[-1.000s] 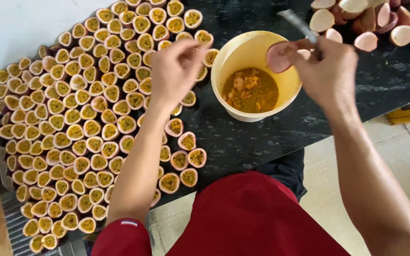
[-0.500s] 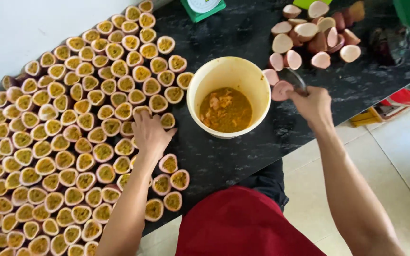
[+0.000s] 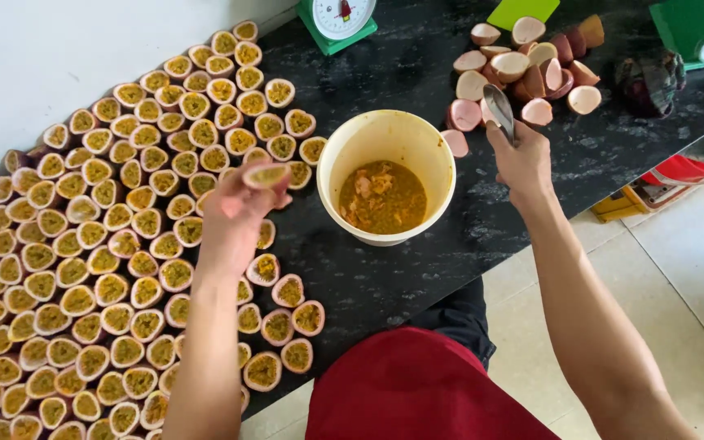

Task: Scooping the pulp out of halved passion fruits into a bowl using a spoon.

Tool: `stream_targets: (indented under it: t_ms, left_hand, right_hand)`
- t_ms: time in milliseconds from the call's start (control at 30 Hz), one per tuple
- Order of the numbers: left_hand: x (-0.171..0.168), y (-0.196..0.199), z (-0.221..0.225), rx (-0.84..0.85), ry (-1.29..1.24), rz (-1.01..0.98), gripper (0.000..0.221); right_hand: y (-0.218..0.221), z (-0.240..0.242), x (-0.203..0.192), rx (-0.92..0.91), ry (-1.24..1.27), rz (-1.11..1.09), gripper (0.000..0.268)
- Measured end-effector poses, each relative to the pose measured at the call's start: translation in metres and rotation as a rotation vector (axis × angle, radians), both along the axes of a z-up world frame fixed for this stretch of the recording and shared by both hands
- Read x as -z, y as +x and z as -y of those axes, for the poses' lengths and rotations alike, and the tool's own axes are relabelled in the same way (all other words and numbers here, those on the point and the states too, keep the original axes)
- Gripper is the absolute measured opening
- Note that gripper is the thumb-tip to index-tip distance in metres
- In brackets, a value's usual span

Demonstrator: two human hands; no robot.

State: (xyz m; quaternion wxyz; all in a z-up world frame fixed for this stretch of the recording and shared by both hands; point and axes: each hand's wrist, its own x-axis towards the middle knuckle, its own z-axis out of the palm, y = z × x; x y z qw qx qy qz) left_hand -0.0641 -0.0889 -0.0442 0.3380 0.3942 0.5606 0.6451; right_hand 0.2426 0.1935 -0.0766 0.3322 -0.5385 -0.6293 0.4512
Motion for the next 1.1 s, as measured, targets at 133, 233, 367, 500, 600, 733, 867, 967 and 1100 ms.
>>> stream_targets:
  t_ms: [133, 233, 367, 500, 600, 733, 867, 967, 1100]
  left_hand:
    - [-0.014, 0.012, -0.038, 0.224, 0.337, 0.437, 0.050]
    - [-0.039, 0.037, -0.068, 0.203, 0.431, 0.719, 0.040]
    - [-0.029, 0.048, -0.101, 0.266, 0.396, 0.675, 0.059]
    - [-0.018, 0.054, -0.124, 0.171, 0.233, 0.594, 0.064]
    - [-0.033, 0.059, -0.128, 0.045, 0.039, 0.688, 0.050]
    - [-0.043, 0.060, -0.126, 0.160, 0.056, 0.554, 0.045]
    - [-0.030, 0.053, -0.131, 0.181, -0.056, 0.624, 0.043]
    - [-0.034, 0.052, -0.130, 0.219, -0.071, 0.617, 0.041]
    - [-0.040, 0.053, -0.130, 0.245, -0.119, 0.599, 0.039]
  right_hand:
    - [-0.010, 0.031, -0.043, -0.086, 0.045, -0.010, 0.032]
    - [-0.021, 0.058, -0.062, -0.220, 0.140, -0.043, 0.033]
    - [-0.034, 0.092, -0.092, -0.335, 0.450, -0.028, 0.035]
    - [-0.046, 0.124, -0.119, -0.365, 0.243, 0.139, 0.042]
    - [-0.055, 0.136, -0.124, -0.447, 0.641, -0.070, 0.033]
    - [-0.059, 0.133, -0.125, -0.498, 0.694, -0.116, 0.032]
    - [-0.060, 0.128, -0.126, -0.500, 0.793, -0.075, 0.031]
    - [-0.058, 0.125, -0.129, -0.516, 0.768, -0.032, 0.032]
    - [-0.056, 0.124, -0.131, -0.539, 0.785, -0.023, 0.031]
